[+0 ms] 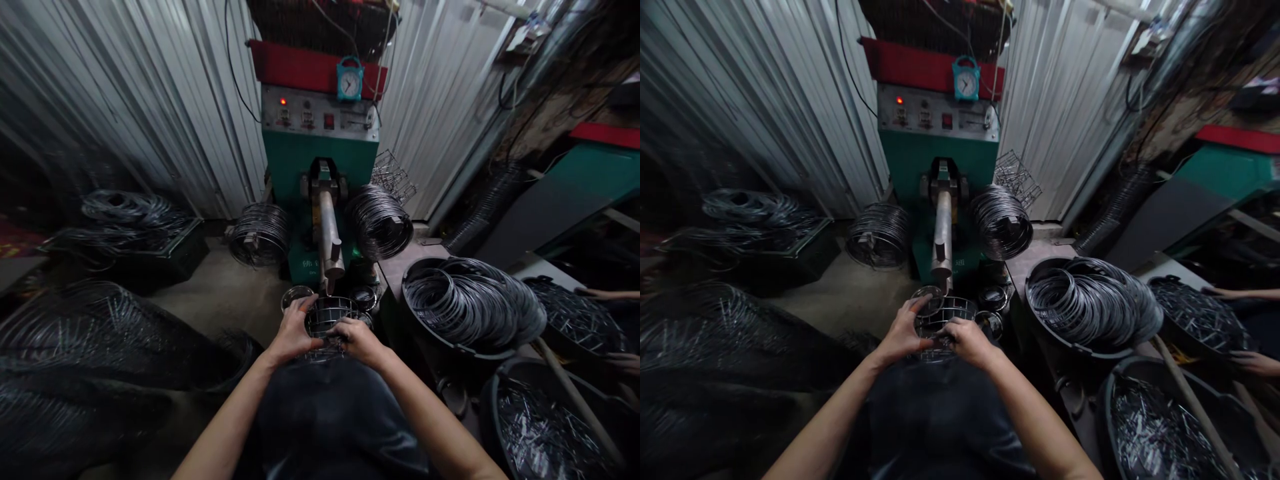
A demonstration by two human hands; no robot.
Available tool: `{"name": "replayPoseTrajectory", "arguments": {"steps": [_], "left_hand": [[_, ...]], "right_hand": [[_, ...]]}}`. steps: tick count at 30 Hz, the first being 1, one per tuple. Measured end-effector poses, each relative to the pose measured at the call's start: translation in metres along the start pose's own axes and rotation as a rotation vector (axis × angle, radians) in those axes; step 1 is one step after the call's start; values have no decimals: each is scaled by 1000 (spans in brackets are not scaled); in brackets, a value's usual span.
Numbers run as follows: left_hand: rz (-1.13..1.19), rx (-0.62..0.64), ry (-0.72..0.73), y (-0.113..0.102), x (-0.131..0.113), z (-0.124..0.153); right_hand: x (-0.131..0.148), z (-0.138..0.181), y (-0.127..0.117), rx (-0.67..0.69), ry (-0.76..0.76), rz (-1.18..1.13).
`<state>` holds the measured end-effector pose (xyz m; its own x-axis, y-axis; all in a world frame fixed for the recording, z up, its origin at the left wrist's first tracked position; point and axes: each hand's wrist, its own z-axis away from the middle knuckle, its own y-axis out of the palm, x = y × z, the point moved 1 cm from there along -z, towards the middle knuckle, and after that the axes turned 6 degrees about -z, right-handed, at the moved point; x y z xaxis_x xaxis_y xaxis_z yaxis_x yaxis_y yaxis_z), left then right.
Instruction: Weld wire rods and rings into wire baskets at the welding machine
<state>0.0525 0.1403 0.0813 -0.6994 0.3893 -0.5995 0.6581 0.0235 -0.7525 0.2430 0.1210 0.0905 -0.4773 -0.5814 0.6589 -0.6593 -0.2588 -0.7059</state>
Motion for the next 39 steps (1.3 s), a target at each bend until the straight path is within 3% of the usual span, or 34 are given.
{"name": "replayPoseTrajectory", "arguments": {"steps": [5,11,23,32,39], "left_hand": [[103,-84,48,5,5,-3],[48,-28,127,5,9,-9],[104,21,29,-3,10,-23],[100,-53,11,1,4,-24],[55,-77,-45,2,11,-43]], "right_hand": [[-1,-7,-8,-18,-13,9],[-5,-10,-9,-22,-10,22],[-9,-26,-15,-41,44,51],[-5,-24,-16,-34,126,169],[-5,-38,-19,-92,228,211]]}}
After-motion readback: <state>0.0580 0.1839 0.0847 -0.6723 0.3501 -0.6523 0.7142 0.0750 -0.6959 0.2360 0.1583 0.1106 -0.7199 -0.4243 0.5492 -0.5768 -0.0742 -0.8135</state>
